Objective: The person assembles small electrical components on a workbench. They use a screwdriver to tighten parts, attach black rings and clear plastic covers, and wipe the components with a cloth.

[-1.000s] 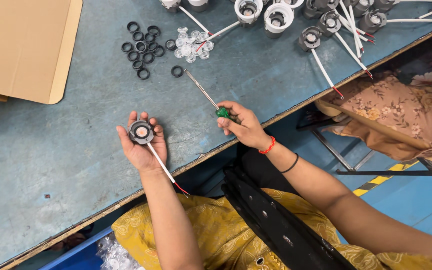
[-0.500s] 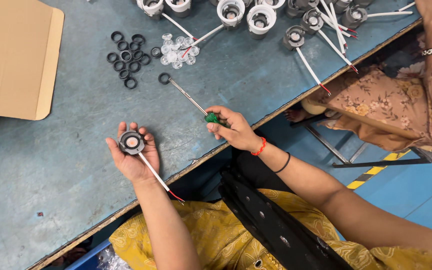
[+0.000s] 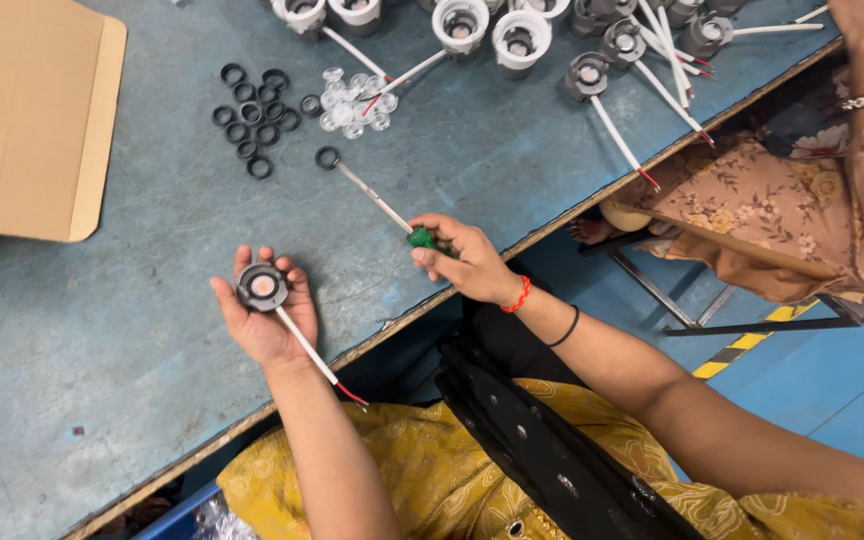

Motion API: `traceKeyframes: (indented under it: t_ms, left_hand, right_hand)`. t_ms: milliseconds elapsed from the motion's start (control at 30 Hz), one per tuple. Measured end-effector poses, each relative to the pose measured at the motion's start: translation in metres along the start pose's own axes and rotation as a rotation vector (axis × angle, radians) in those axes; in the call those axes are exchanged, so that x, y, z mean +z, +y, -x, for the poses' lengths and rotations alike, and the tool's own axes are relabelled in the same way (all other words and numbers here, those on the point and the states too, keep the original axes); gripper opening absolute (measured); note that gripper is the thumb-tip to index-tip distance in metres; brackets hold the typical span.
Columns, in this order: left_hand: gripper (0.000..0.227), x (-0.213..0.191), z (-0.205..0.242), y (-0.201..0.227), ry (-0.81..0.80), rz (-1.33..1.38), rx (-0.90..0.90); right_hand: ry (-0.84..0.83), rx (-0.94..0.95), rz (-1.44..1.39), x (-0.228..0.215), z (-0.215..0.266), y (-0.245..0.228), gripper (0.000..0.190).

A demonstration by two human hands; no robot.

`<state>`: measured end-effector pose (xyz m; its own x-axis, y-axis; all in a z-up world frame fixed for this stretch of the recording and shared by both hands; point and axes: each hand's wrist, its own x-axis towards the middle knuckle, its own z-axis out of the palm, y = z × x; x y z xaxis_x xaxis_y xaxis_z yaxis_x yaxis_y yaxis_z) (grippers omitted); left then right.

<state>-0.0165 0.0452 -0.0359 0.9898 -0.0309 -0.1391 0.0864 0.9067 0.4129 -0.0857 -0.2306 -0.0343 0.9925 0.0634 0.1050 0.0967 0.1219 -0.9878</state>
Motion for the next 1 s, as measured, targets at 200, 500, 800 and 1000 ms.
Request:
traceKeyframes:
  t_ms: [200,500,800,1000]
  left_hand:
    - [0.053,-0.025,-0.005,0.011,-0.037,0.029,-0.039]
    - [0.048,-0.041,-0.010,0.013,-0.080,0.007,-0.023]
    - [0.052,-0.026,-0.003,0.009,0.027,-0.003,0.052]
    - [0.046,-0.015,-0.003,0.011,-0.004,0.039,-0.018]
  right_hand:
    - [0.038,0.071,0.005,0.006,0.001,-0.002,0.042]
    - [0.008,-0.054,0.101,0.005,0.003,-0.016,0.045]
    - [-0.016,0.021,0.103,0.004,0.004,-0.016,0.046]
    - [-0.001,0.090,-0.081,0.007,0.001,-0.006,0.048]
